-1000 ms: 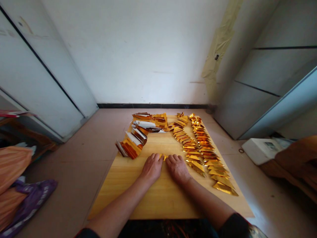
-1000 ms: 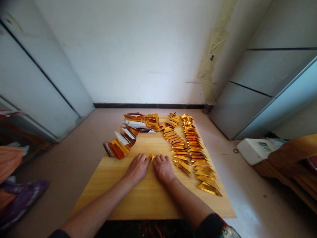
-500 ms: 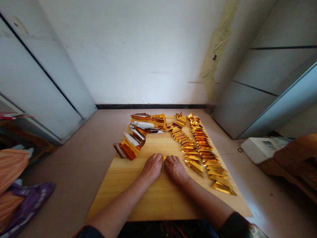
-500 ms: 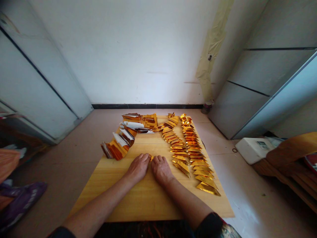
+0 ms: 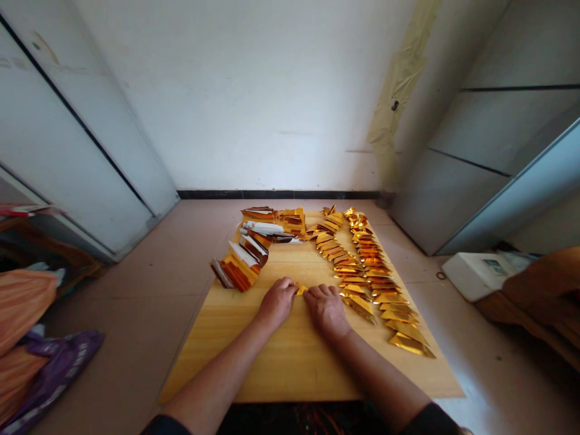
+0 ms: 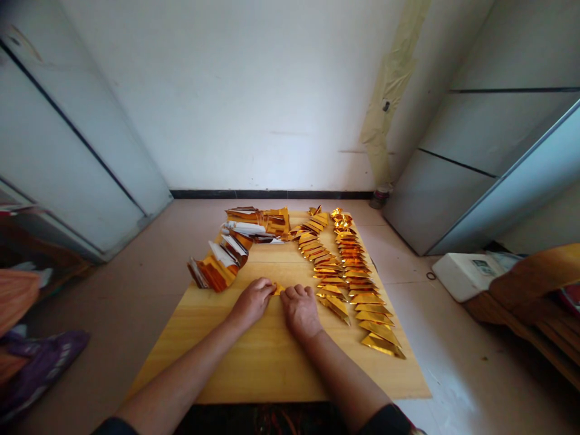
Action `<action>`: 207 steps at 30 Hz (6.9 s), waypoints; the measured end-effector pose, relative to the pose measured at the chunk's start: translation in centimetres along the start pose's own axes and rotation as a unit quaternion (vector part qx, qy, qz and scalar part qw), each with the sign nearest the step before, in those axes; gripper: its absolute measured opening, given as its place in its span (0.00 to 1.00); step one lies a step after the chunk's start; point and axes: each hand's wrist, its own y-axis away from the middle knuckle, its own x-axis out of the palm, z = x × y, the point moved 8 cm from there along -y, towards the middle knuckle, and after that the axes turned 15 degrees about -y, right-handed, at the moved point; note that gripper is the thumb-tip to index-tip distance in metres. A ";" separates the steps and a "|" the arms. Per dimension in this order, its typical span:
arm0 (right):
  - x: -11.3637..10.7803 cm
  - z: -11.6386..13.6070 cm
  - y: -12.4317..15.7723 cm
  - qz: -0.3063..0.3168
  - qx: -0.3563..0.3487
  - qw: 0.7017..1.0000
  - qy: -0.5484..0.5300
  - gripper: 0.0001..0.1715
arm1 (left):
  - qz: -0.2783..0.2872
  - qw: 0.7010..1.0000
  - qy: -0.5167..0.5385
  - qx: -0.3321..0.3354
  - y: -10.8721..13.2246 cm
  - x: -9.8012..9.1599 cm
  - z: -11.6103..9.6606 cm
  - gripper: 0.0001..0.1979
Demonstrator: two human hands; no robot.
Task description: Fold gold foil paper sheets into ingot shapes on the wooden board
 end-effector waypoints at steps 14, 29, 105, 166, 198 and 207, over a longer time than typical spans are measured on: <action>1.1 1.5 0.2 0.010 -0.050 0.997 0.050 0.17 | 0.039 0.998 -0.040 0.020 0.4 0.3 -0.6 0.12; 0.5 0.9 -0.9 0.017 0.014 1.000 0.020 0.12 | -0.008 0.988 0.116 -0.103 0.3 0.0 1.8 0.07; -0.5 -2.4 -2.7 -0.046 0.143 0.982 -0.115 0.07 | -0.006 0.997 0.064 0.047 0.0 -0.4 1.4 0.10; 0.6 -1.0 -3.4 -0.087 0.082 0.993 -0.002 0.08 | -0.064 0.996 -0.055 0.028 1.0 -1.1 0.6 0.05; 0.8 -0.8 -3.5 -0.096 0.047 0.994 0.021 0.10 | -0.067 0.994 -0.075 -0.034 0.5 -0.6 1.2 0.09; 0.5 -0.5 -3.3 -0.141 0.021 0.989 0.028 0.09 | -0.059 0.995 -0.067 -0.033 0.4 -0.2 1.4 0.15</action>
